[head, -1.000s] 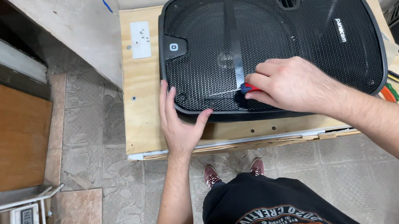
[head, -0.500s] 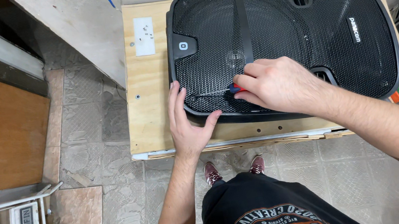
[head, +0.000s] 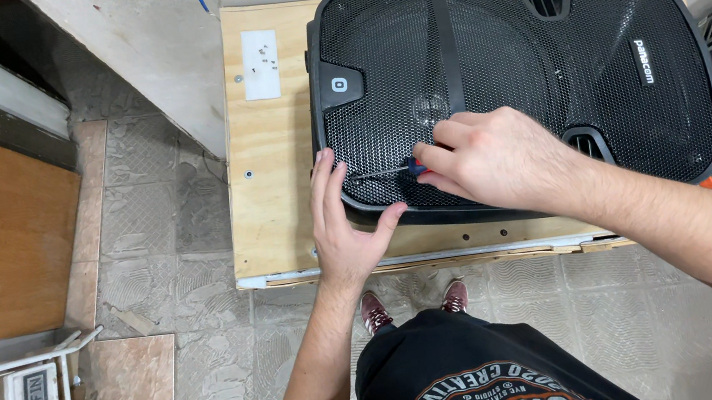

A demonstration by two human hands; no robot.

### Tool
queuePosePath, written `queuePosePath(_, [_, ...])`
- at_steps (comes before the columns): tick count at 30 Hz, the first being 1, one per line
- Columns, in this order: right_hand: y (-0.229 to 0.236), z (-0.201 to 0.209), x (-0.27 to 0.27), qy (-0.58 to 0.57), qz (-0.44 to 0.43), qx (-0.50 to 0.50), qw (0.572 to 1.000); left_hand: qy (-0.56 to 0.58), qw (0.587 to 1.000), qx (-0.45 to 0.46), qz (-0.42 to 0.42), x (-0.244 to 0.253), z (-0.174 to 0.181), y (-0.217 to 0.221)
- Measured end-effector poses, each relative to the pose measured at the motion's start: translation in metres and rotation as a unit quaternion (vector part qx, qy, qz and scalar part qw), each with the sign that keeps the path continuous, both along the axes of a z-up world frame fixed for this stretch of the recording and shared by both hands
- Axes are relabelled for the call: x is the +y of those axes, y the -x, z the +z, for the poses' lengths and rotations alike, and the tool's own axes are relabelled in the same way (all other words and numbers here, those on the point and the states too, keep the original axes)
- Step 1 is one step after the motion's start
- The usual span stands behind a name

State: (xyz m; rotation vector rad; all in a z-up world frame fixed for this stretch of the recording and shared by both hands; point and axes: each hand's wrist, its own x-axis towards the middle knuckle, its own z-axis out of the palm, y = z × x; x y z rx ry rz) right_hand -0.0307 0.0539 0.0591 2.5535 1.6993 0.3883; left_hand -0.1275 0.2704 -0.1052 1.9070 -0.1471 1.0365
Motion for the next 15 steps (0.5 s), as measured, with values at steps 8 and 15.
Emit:
queuePosePath(8, [0.011, -0.001, 0.010, 0.010, 0.022, -0.054, 0.998, 0.005, 1.000, 0.004, -0.002, 0.001, -0.001, -0.001])
queuePosePath(15, [0.010, -0.046, -0.011, -0.109, -0.042, 0.127, 0.985, 0.020, 1.000, 0.006, -0.012, 0.002, 0.000, 0.003])
